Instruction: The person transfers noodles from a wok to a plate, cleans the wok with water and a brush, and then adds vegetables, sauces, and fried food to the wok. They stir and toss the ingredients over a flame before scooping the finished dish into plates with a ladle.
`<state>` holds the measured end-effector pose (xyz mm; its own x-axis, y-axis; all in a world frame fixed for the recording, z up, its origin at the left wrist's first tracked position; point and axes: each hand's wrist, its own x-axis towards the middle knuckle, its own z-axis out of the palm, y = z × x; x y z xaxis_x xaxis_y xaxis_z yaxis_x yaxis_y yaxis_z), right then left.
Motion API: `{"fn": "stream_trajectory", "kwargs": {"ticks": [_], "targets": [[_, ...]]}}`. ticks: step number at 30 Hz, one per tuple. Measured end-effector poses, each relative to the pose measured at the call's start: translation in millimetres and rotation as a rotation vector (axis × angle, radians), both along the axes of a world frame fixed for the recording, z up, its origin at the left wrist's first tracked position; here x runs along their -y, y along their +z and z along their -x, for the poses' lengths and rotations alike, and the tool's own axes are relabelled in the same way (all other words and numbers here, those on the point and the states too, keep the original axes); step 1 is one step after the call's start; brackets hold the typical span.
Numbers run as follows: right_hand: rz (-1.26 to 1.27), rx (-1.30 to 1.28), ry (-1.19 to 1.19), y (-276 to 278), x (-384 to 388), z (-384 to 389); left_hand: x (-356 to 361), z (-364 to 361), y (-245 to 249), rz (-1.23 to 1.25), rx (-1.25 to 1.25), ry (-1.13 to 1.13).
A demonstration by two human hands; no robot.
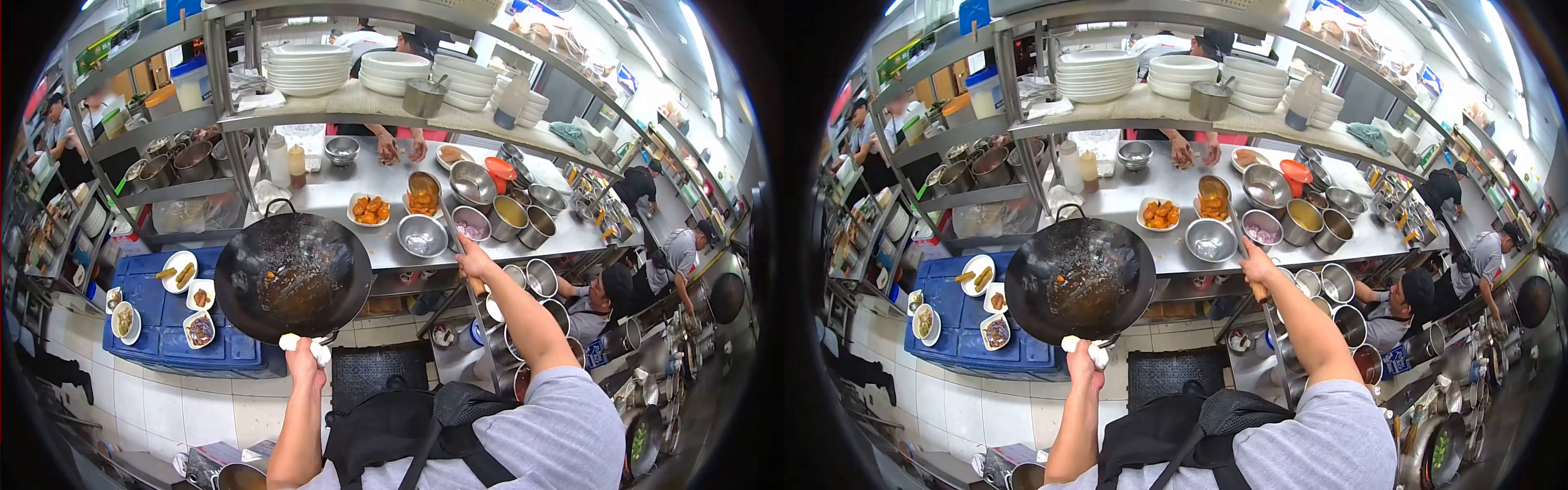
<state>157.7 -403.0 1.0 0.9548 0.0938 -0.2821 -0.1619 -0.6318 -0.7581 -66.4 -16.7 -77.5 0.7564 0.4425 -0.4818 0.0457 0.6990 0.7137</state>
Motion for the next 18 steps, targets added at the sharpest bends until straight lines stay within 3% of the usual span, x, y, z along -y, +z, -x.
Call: {"fn": "stream_trajectory", "kwargs": {"ticks": [2, 6, 10, 13, 15, 18], "targets": [[0.329, 0.226, 0.004, -18.7, 0.8, -5.6, -3.0, -1.6, -1.1, 0.044, -0.011, -0.005], [0.129, 0.05, -0.109, -20.0, -2.3, -3.8, -3.3, 0.3, 0.9, -0.012, -0.036, -0.001], [0.207, 0.3, 0.011, -41.6, 26.4, -4.2, 3.8, -2.3, -0.3, -0.074, -0.045, 0.016], [0.306, 0.257, 0.051, -53.1, 49.7, -6.8, 8.2, -5.8, 1.6, -0.038, -0.07, 0.058], [0.436, 0.282, 0.164, -33.1, 66.0, -8.9, 13.9, -7.3, 7.4, -0.032, -0.085, 0.074], [0.559, 0.15, 0.138, -3.4, 69.9, -4.5, 20.2, -10.1, -4.3, 0.002, -0.097, 0.112]]}}
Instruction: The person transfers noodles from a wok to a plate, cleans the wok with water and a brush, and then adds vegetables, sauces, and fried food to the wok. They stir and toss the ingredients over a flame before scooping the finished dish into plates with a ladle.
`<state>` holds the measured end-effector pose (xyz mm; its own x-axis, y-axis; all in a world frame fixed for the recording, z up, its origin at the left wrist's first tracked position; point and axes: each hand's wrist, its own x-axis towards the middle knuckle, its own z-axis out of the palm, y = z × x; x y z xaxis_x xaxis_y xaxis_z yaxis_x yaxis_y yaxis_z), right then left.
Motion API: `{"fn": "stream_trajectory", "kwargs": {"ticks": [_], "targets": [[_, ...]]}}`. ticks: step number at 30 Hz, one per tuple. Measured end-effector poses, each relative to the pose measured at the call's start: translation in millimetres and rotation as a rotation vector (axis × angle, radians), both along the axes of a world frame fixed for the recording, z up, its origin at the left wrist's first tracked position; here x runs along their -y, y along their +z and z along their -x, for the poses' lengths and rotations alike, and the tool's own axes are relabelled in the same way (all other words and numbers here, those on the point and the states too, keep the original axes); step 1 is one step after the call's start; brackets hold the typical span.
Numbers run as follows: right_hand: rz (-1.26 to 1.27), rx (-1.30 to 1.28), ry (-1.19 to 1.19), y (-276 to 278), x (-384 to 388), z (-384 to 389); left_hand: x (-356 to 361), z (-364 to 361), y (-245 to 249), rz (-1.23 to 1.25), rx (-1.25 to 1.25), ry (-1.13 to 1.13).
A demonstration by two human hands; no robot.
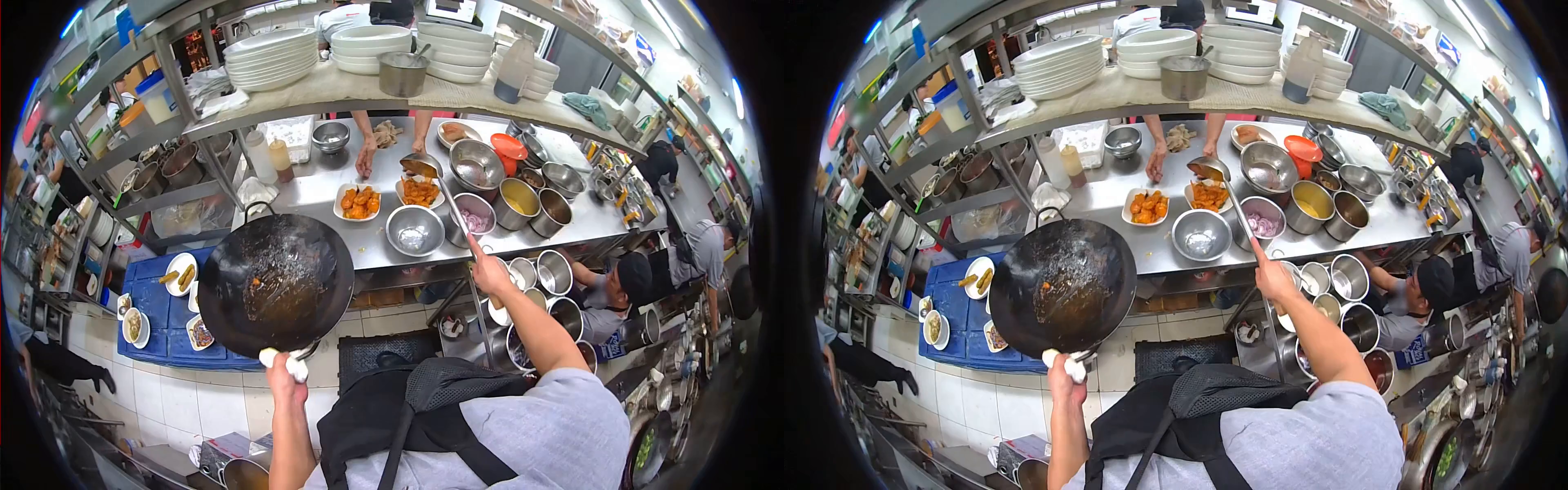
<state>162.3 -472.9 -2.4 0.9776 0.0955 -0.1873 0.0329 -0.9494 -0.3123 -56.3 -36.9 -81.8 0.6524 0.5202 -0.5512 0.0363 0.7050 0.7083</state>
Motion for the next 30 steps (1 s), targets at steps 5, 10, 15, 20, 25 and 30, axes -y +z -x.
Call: {"fn": "stream_trajectory", "kwargs": {"ticks": [5, 10, 15, 20, 25, 30], "targets": [[-0.14, 0.029, 0.122, -29.0, 55.5, -23.5, 23.2, -5.7, 1.7, -0.007, -0.076, 0.045], [-0.831, -0.54, 0.223, 31.9, 62.3, -36.8, 33.3, -21.8, 17.9, 0.091, -0.121, 0.192], [-0.801, -0.977, 0.836, 56.9, -11.7, -79.0, 32.3, 4.7, 43.1, 0.22, -0.053, 0.306], [-0.466, -0.552, 1.794, 57.0, -177.9, -66.9, 95.1, 99.1, 92.8, 0.22, 0.063, 0.564], [-0.29, -0.698, 2.298, 144.2, -268.9, 14.6, 191.0, 214.0, 125.3, 0.2, 0.18, 1.016], [-0.137, -0.206, 2.498, 99.6, -328.5, 108.4, 304.3, 269.7, 121.1, 0.004, 0.319, 1.507]]}}
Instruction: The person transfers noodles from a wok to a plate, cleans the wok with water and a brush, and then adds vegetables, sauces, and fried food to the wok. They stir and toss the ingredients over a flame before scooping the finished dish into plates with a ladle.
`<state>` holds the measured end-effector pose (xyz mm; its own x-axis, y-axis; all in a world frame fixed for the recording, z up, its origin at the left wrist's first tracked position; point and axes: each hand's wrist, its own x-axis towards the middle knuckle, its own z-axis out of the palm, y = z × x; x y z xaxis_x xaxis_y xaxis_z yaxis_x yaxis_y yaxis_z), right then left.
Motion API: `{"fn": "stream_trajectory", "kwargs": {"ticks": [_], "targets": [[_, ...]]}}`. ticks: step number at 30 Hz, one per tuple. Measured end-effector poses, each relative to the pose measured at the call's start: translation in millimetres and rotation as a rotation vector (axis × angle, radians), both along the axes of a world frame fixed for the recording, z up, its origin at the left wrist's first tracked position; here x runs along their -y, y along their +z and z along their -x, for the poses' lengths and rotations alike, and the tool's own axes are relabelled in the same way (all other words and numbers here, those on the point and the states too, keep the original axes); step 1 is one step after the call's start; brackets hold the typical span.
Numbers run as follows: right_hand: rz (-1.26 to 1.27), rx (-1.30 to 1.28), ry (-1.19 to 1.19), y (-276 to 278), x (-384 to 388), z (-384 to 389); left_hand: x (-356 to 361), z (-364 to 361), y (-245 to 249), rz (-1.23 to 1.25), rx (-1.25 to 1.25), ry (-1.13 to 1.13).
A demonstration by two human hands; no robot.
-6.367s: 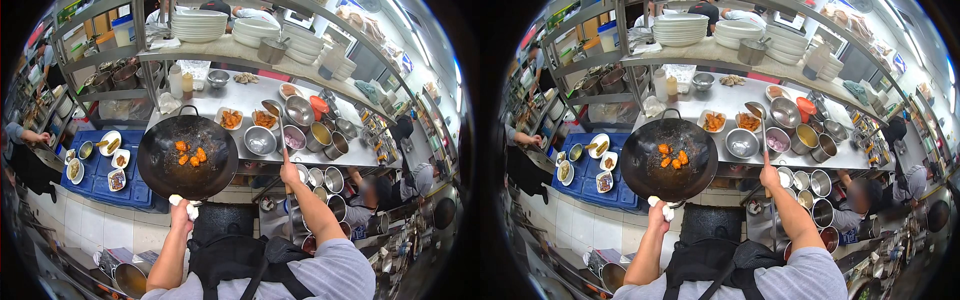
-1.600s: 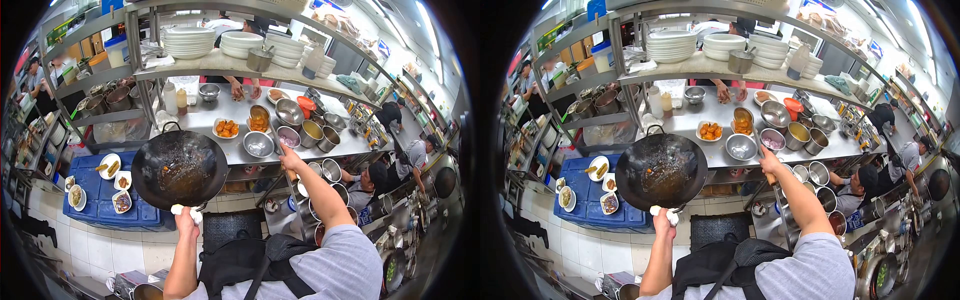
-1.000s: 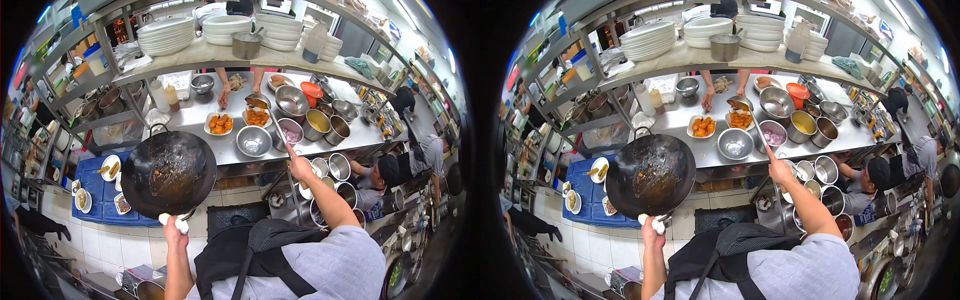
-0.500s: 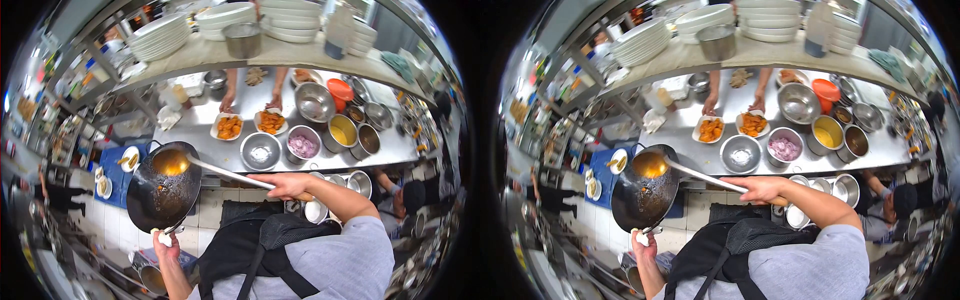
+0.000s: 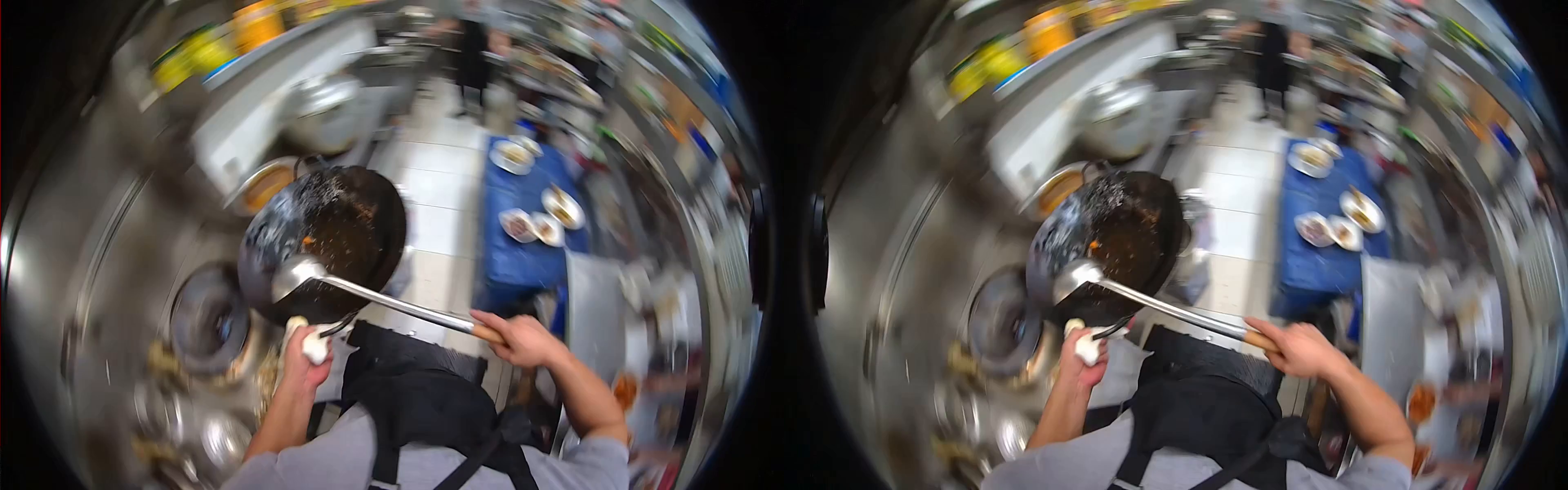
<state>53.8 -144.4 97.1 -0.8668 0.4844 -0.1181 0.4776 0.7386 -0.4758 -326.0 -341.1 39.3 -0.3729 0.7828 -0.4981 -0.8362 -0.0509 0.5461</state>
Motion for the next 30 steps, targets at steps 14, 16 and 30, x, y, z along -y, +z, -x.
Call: {"fn": "stream_trajectory", "kwargs": {"ticks": [14, 16, 30], "targets": [[0.087, 0.222, 0.651, -118.0, 9.5, 395.3, 185.6, 186.7, -105.1, 0.041, 0.079, 0.9], [0.016, 0.285, 0.723, -132.1, 9.2, 429.1, 177.1, 195.6, -100.4, 0.115, 0.06, 0.984], [0.186, -0.029, 1.149, -137.6, 81.7, 787.9, 114.9, 254.9, -186.7, 0.258, -0.204, 1.01]]}}
